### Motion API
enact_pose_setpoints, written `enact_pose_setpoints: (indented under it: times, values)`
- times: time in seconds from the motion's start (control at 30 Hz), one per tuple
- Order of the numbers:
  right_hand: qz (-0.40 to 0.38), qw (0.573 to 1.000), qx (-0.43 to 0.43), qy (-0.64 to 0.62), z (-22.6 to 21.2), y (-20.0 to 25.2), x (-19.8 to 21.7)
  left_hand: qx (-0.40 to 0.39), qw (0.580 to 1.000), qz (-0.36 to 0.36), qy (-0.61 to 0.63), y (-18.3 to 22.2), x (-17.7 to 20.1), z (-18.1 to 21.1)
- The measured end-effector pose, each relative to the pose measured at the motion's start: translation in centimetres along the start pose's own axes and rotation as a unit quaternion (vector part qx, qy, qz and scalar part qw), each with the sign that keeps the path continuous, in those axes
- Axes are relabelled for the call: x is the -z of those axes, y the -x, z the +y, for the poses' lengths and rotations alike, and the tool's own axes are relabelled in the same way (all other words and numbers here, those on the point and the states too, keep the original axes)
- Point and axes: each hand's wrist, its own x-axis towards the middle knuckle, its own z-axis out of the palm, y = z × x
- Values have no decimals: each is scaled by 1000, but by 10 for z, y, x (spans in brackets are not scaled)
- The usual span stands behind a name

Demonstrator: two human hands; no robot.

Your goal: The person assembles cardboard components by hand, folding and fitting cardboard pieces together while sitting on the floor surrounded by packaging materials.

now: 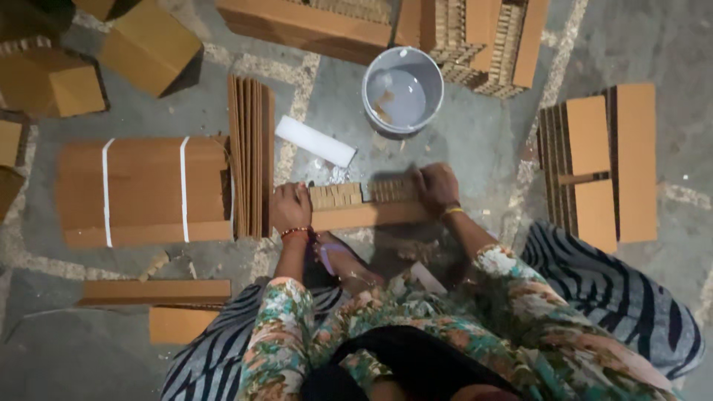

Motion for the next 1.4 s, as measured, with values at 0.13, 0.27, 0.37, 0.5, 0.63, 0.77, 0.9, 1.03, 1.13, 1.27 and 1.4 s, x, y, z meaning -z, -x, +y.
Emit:
enact_pose_setpoints:
  times: [0.13,0.27,0.37,0.5,0.63,0.77,0.9,1.03,1.13,1.27,1.4]
  values:
    - [-7,997,77,-21,1,-2,12,-46,997,52,-34,0,-5,-5]
    - [86,983,157,49,-4,10,6,-87,995,38,-38,3,-2,-4]
    - [62,968,240,28,-8,7,7,-218,975,21,-21,8,-9,-3]
    - [14,972,234,10,-42,5,-24,-235,970,-47,-31,14,-40,22]
    - [-82,982,162,45,-88,-10,-78,-174,982,-67,3,18,-52,57]
    - [42,983,179,28,-107,-7,-80,-131,985,-106,-35,11,-44,68]
    - [-9,989,146,13,-116,1,-62,-136,987,-84,29,12,-33,72]
    - [3,990,136,31,-124,-11,-60,-146,988,-23,52,7,-28,77]
    - [-11,992,122,2,-129,-10,-53,-139,989,-47,25,6,-27,77]
    - [-15,993,119,-18,-124,-8,-53,-138,988,-66,4,9,-28,77]
    - [7,990,143,17,-116,-7,-66,-133,988,-71,-18,10,-40,70]
